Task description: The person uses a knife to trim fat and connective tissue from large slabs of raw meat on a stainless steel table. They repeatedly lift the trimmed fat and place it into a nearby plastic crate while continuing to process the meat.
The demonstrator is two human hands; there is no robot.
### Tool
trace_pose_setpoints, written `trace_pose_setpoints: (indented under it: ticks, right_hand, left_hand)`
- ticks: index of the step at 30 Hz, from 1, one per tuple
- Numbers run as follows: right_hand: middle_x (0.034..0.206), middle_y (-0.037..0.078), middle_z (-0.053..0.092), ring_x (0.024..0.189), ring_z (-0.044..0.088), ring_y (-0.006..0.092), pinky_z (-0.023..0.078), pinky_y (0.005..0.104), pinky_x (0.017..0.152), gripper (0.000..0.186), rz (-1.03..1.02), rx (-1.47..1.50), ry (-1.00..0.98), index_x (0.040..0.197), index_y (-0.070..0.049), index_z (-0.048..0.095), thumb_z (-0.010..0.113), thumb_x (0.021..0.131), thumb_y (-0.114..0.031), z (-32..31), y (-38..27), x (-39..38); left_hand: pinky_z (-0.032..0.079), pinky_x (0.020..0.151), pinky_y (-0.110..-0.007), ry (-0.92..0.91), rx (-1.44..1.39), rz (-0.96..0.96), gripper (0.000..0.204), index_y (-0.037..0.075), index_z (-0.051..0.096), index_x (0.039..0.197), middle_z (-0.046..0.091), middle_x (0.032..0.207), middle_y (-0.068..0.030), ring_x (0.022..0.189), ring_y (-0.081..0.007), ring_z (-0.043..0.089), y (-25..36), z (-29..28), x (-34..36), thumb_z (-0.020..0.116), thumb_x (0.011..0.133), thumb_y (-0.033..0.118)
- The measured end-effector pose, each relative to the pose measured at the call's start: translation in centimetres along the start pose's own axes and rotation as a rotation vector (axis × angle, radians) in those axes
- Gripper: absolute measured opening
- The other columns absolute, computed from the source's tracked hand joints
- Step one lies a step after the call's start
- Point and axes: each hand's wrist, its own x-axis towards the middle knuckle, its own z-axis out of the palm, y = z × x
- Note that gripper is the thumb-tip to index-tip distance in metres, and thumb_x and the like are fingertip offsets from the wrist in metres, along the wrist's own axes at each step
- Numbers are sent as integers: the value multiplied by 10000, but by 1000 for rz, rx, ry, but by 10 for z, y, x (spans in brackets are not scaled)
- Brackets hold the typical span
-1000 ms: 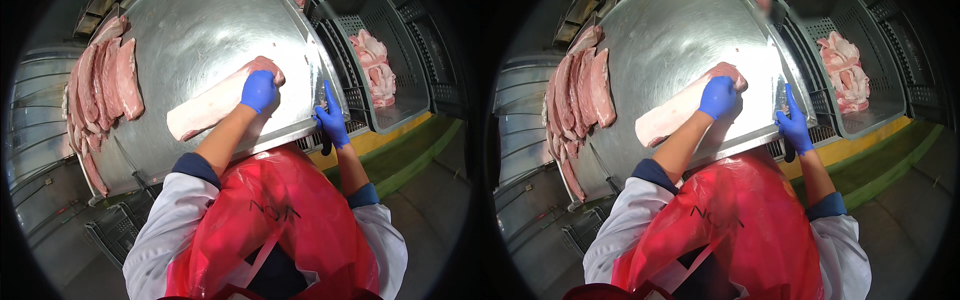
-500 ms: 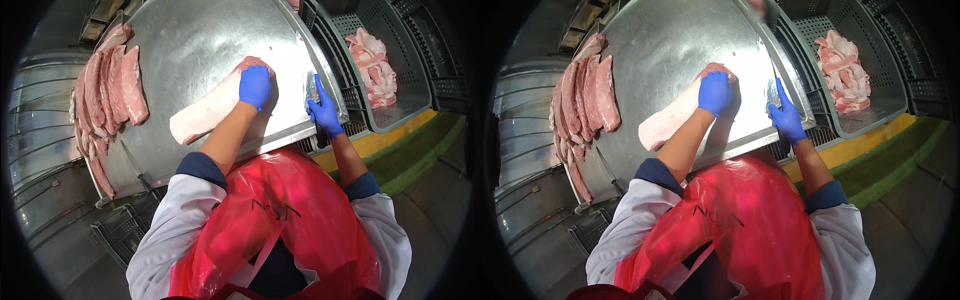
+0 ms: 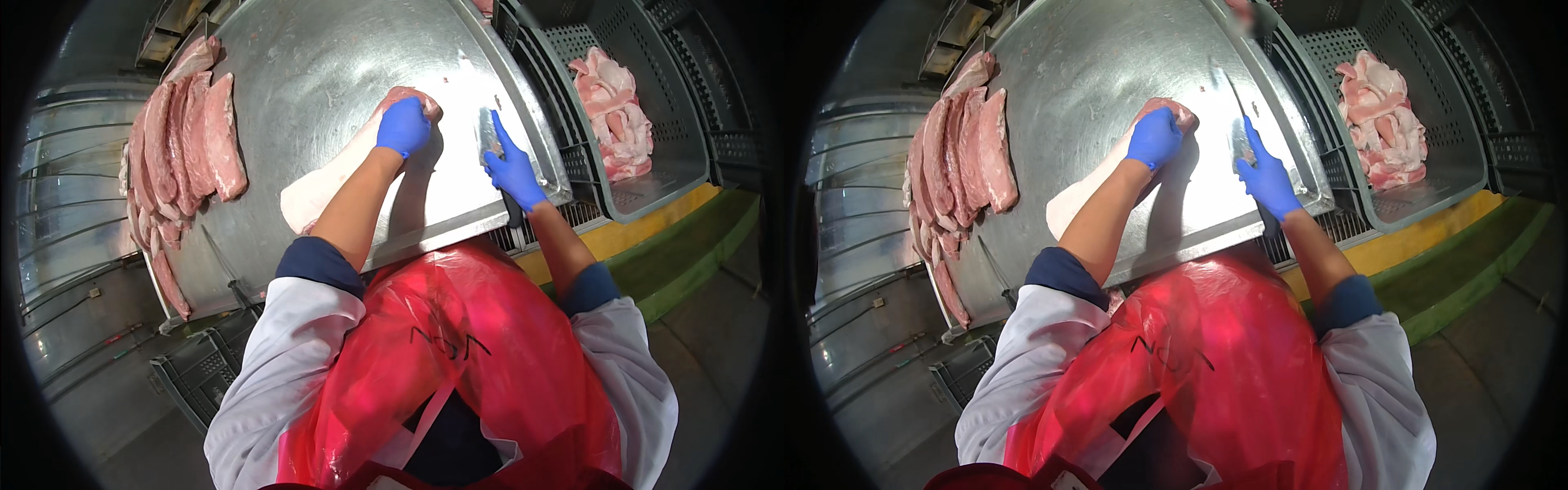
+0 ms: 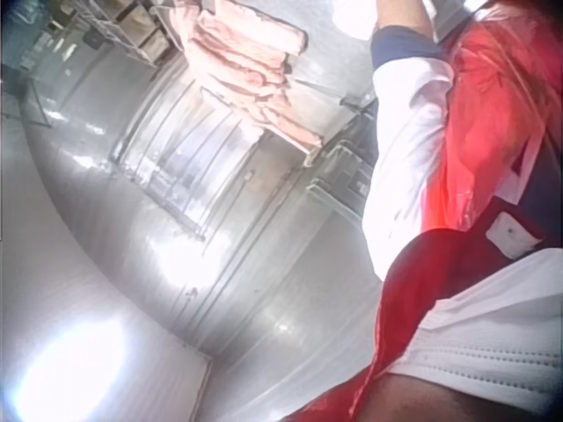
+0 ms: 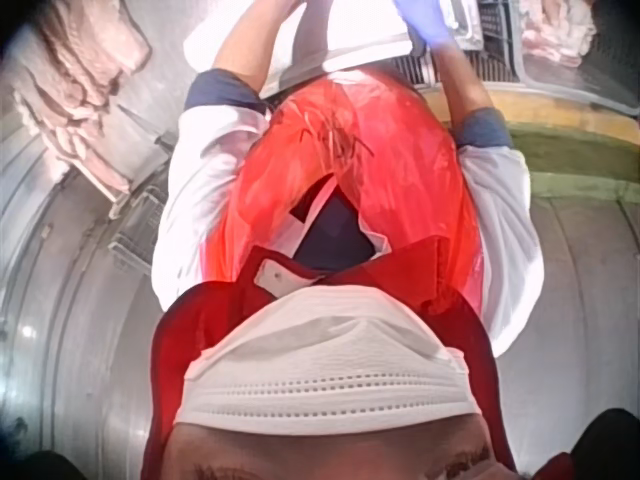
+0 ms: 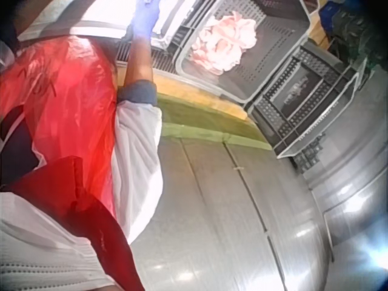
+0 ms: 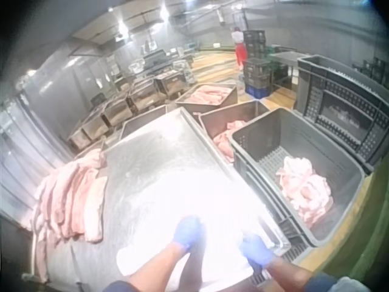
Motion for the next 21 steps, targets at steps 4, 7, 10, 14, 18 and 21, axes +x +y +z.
trace_pose_setpoints:
  ticks: [4,7,10,14,18,21]
  right_hand:
    - [798,138,666,644,654,225,562,388,696,802,-90,-159,-27,1617,-378,182,564,940,-180,26,-20,49]
    - [805,184,675,672,677,279,555,420,735,786,-73,-219,-36,1615,-378,170,552,950,-209,43,-24,72]
    - [818,213,686,690,691,308,552,433,744,773,-19,-216,-124,1614,-366,173,552,953,-240,42,-10,55]
    - [755,139,673,601,649,228,560,379,660,797,-8,-162,-218,1618,-346,208,578,935,-168,27,16,-39]
    - [774,130,673,631,652,200,572,351,673,783,21,-120,-182,1616,-325,228,576,935,-157,41,-8,-3]
    - [825,152,678,671,661,201,573,366,695,784,-36,-38,-148,1618,-337,211,570,942,-165,62,-29,46]
  left_hand:
    - [532,723,-404,-72,-144,-116,124,5,689,943,706,864,-192,824,-323,700,18,-20,-6,645,893,109]
    - [517,711,-391,2,-183,-54,115,3,670,964,697,864,-175,811,-289,693,8,-14,-8,639,912,101]
    - [514,713,-395,-20,-142,-77,105,8,654,947,693,857,-164,801,-284,688,5,-11,-7,645,907,105]
    - [516,719,-417,74,-178,-20,112,8,634,937,681,853,-192,791,-328,679,-8,-8,-21,640,897,112]
    - [515,725,-455,90,-149,-8,110,11,623,919,658,862,-243,813,-413,656,19,-38,-19,617,893,118]
    - [518,727,-479,153,-184,15,97,21,621,897,650,862,-255,818,-451,642,25,-53,-12,610,892,117]
